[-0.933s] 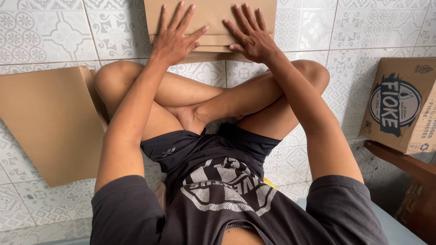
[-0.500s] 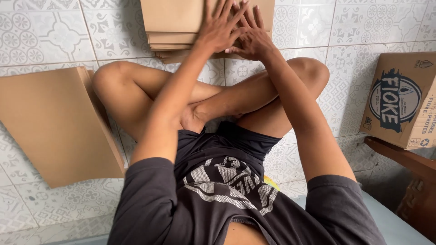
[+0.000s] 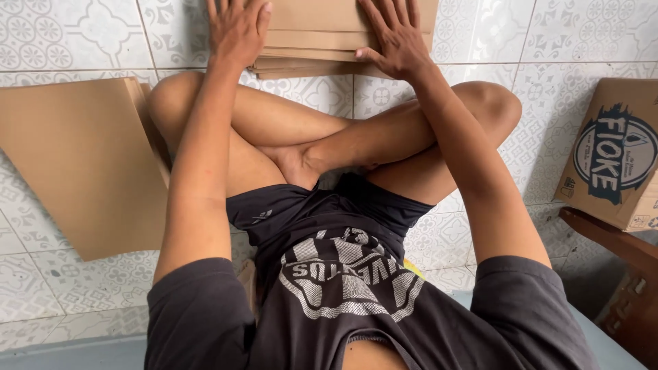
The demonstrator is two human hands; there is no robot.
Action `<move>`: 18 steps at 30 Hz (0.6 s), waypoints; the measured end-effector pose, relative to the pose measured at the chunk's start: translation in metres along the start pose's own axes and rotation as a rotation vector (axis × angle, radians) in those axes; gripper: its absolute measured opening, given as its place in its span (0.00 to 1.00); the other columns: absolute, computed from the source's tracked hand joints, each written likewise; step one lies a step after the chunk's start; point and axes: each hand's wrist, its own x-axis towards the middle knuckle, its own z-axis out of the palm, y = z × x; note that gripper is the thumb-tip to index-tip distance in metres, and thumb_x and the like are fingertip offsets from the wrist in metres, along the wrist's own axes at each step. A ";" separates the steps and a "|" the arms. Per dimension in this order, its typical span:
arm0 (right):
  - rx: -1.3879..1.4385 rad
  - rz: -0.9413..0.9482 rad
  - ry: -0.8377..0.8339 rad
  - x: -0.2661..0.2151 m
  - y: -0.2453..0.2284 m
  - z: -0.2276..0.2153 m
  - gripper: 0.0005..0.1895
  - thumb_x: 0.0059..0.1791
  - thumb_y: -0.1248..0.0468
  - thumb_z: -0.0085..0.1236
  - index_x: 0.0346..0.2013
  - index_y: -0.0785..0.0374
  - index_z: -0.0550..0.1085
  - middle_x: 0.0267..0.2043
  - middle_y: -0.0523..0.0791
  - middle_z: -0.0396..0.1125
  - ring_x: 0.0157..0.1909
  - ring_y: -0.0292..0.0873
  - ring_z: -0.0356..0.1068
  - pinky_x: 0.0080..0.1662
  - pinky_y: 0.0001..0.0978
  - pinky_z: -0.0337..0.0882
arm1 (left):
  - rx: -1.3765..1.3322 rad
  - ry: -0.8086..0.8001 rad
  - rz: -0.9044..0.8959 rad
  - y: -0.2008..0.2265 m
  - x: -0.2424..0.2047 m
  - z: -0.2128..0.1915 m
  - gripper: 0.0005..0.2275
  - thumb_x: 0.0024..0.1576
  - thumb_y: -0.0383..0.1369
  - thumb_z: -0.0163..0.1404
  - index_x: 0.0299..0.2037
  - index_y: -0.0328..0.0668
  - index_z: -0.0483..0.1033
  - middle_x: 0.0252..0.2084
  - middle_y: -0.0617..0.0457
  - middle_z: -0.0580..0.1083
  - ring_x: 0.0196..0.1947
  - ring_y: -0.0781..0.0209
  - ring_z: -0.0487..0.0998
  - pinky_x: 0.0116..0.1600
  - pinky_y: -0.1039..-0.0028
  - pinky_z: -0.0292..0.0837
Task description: A person sits on the floor and transfers brown paper bags from one stack to another, organizing them neatly.
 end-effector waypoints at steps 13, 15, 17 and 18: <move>-0.016 -0.080 0.350 0.126 -0.082 0.069 0.41 0.57 0.29 0.26 0.72 0.53 0.59 0.69 0.52 0.62 0.65 0.57 0.64 0.63 0.53 0.55 | -0.043 -0.297 -0.182 0.019 0.015 -0.019 0.24 0.72 0.41 0.39 0.77 0.43 0.55 0.76 0.33 0.52 0.73 0.22 0.47 0.67 0.31 0.19; -0.125 -0.112 0.262 0.104 -0.041 0.056 0.45 0.56 0.24 0.18 0.73 0.49 0.58 0.70 0.53 0.61 0.64 0.61 0.65 0.59 0.58 0.59 | -0.062 -0.255 -0.164 0.022 0.018 -0.028 0.21 0.73 0.41 0.36 0.75 0.47 0.60 0.74 0.36 0.57 0.71 0.18 0.55 0.65 0.28 0.20; -0.068 -0.123 0.051 0.068 0.003 0.029 0.57 0.48 0.20 0.09 0.77 0.51 0.56 0.75 0.57 0.51 0.71 0.67 0.54 0.63 0.66 0.55 | -0.082 -0.306 -0.210 0.028 0.018 -0.034 0.21 0.73 0.39 0.36 0.77 0.52 0.56 0.76 0.36 0.51 0.75 0.24 0.47 0.66 0.28 0.18; -0.072 -0.124 0.044 0.056 0.024 0.033 0.57 0.48 0.20 0.09 0.77 0.51 0.56 0.75 0.57 0.51 0.71 0.67 0.54 0.63 0.66 0.55 | -0.088 -0.306 -0.214 0.029 0.018 -0.034 0.21 0.73 0.39 0.36 0.77 0.52 0.56 0.76 0.36 0.51 0.75 0.24 0.47 0.66 0.28 0.18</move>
